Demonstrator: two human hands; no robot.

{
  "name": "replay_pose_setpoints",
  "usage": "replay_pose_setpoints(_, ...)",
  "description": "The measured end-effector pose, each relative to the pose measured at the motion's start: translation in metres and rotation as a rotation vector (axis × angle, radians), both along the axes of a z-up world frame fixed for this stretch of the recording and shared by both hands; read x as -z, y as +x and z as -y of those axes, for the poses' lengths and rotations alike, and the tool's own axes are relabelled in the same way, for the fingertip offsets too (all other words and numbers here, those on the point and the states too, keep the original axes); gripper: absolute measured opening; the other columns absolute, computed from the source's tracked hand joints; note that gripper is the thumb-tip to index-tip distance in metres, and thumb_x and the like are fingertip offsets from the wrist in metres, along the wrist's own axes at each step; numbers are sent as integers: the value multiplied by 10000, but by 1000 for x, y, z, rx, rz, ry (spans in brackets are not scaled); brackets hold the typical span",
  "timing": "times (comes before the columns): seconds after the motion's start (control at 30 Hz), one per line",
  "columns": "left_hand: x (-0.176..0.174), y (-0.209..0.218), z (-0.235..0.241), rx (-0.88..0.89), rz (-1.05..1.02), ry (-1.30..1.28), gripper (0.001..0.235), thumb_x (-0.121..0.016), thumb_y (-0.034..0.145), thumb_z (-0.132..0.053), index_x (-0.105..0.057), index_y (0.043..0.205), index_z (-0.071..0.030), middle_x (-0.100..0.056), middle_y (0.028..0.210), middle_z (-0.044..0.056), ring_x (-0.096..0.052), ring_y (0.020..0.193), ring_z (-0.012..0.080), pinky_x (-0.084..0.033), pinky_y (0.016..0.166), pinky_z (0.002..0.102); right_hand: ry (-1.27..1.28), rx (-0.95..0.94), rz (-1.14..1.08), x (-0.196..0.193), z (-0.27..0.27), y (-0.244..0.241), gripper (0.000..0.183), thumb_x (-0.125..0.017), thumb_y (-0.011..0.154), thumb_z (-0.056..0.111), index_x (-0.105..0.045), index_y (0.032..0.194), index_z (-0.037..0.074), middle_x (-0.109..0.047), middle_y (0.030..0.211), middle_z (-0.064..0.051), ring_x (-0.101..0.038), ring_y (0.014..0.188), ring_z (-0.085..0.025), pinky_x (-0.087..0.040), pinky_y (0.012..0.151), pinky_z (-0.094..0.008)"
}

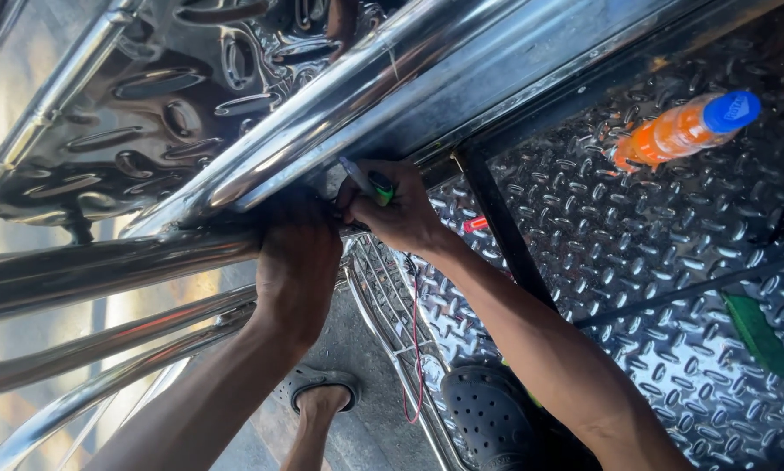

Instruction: The person works on the wiring of a three-wheeled vehicle's rear frame. They use a lighter to heat-shrink a connector and a screwdriver to adjust components within the frame. The person handles wires, a lighter, and a screwdriver throughout the task.

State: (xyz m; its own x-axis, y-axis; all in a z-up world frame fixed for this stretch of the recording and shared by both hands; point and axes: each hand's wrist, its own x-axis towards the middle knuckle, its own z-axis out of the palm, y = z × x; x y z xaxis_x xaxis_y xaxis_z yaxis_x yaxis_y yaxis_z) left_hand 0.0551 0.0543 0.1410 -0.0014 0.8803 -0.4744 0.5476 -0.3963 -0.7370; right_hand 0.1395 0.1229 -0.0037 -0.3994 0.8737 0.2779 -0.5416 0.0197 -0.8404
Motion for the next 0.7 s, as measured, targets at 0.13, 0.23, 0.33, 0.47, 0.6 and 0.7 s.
replay_pose_setpoints(0.13, 14, -15, 4, 55, 75, -97, 177, -827, 874, -151, -767, 1003, -256, -748, 887, -90, -730, 794, 128, -443, 607, 327, 31, 55, -8, 15, 6, -5, 172, -665, 866, 23, -805, 851, 121, -768, 696, -80, -773, 717, -182, -587, 713, -304)
replay_pose_setpoints(0.23, 11, -17, 1, 108, 35, -118, 183, -846, 835, -104, -768, 980, -185, -724, 851, -36, -703, 736, 174, -418, 549, 345, -26, 170, -33, 52, 35, -12, 91, -706, 897, 54, -795, 888, 72, -770, 724, -131, -770, 736, -206, -604, 719, -353)
replay_pose_setpoints(0.33, 5, -15, -6, 98, 39, -170, 196, -840, 859, -98, -763, 1025, -170, -730, 870, -34, -724, 723, 177, -437, 531, 330, -142, 556, 93, 83, 81, -13, 89, -731, 932, 10, -801, 981, 37, -818, 897, -146, -799, 833, -227, -635, 792, -363)
replay_pose_setpoints(0.47, 21, -19, -6, 60, 65, -206, 165, -825, 881, -110, -757, 1027, -145, -740, 827, -17, -731, 665, 187, -483, 514, 333, -45, 653, 287, 101, 109, -12, 98, -819, 954, 56, -833, 1051, 42, -809, 975, -156, -809, 910, -309, -635, 830, -416)
replay_pose_setpoints(0.6, 34, -13, 10, 17, 155, 66, 446, -868, 786, -192, -760, 1215, -142, -754, 892, -28, -787, 696, 173, -619, 506, 407, -100, 639, 285, 145, 116, -37, 142, -874, 965, 103, -850, 1097, 55, -823, 1024, -146, -809, 992, -328, -640, 854, -425)
replay_pose_setpoints(0.7, 46, -10, 19, 170, -82, -11, 445, -878, 845, -224, -733, 1261, -157, -766, 975, 46, -761, 864, 244, -558, 754, 356, -89, 666, 321, 132, 101, -26, 72, -862, 946, 68, -840, 1013, 52, -823, 954, -125, -822, 887, -313, -646, 785, -396)
